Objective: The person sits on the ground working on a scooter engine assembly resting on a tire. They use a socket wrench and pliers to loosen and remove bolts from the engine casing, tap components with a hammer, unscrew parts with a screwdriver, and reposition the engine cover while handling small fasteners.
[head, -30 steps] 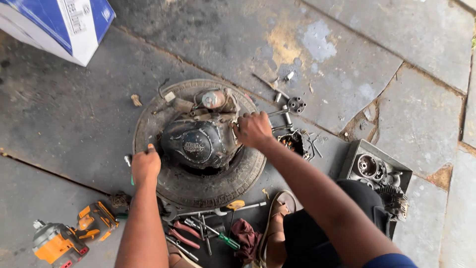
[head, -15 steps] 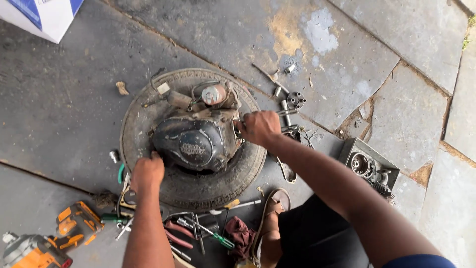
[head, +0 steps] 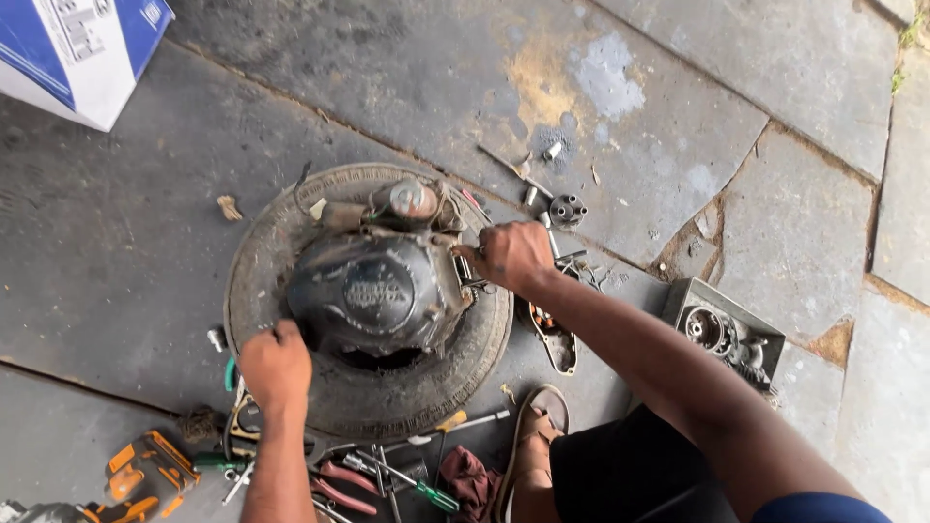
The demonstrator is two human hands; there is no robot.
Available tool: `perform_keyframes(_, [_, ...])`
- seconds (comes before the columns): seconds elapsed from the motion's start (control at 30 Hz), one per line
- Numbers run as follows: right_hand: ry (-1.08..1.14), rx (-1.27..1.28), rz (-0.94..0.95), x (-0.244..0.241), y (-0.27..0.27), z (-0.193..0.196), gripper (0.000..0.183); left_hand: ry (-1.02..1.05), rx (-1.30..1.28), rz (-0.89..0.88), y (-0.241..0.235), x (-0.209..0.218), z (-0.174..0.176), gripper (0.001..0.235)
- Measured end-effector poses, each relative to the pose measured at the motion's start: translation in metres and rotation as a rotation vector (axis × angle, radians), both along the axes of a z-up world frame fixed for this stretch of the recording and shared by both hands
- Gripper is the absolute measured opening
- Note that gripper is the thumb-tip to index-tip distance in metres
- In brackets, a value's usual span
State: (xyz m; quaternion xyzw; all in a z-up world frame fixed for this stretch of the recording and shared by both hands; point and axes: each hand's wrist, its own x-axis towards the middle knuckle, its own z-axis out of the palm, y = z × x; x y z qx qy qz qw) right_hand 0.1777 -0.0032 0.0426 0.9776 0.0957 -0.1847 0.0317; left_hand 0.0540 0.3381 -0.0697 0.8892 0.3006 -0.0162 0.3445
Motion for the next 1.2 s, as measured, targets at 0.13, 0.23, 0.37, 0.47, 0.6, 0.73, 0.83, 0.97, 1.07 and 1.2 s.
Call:
perform_keyframes(0.13, [-0.055,0.054,0.019,-0.013,-0.008,0.014,0.071,-0.189,0.186,-0.114,0.007,-0.002,0.049,0.042])
perform_keyframes(0.23, [-0.175,0.136,0.028,-0.027,-0.012,0.017,0.070,-0.215,0.196,-0.147,0.000,-0.017,0.102,0.041])
perform_keyframes(0.37, [-0.440,0.362,0.182,-0.045,0.000,0.006,0.063,-0.191,0.243,0.066,-0.029,-0.087,0.111,0.042])
perform_keyframes(0.47, [-0.453,0.455,0.267,-0.087,-0.004,-0.018,0.059,0.057,-0.071,0.376,-0.070,-0.129,0.157,0.045])
perform_keyframes(0.6, [-0.352,0.406,0.385,-0.089,-0.014,-0.044,0.049,0.104,-0.156,0.495,-0.115,-0.213,0.076,0.045])
perform_keyframes(0.73, [-0.230,0.301,0.380,-0.072,-0.005,-0.024,0.047,-0.159,0.150,0.384,-0.128,-0.235,-0.074,0.038])
perform_keyframes(0.83, [-0.184,0.235,0.370,-0.075,-0.008,-0.041,0.049,-0.315,0.691,-0.083,-0.122,-0.261,-0.111,0.031])
perform_keyframes(0.97, [-0.300,0.263,0.330,-0.053,0.001,-0.027,0.048,-0.174,0.497,0.102,-0.131,-0.216,-0.095,0.039])
perform_keyframes(1.07, [-0.262,0.261,0.257,-0.058,0.001,-0.050,0.041,0.053,0.167,0.225,-0.158,-0.204,-0.005,0.044])
perform_keyframes(1.2, [-0.168,0.256,0.164,-0.020,-0.006,-0.105,0.034,0.133,-0.146,0.460,-0.177,-0.171,0.027,0.041])
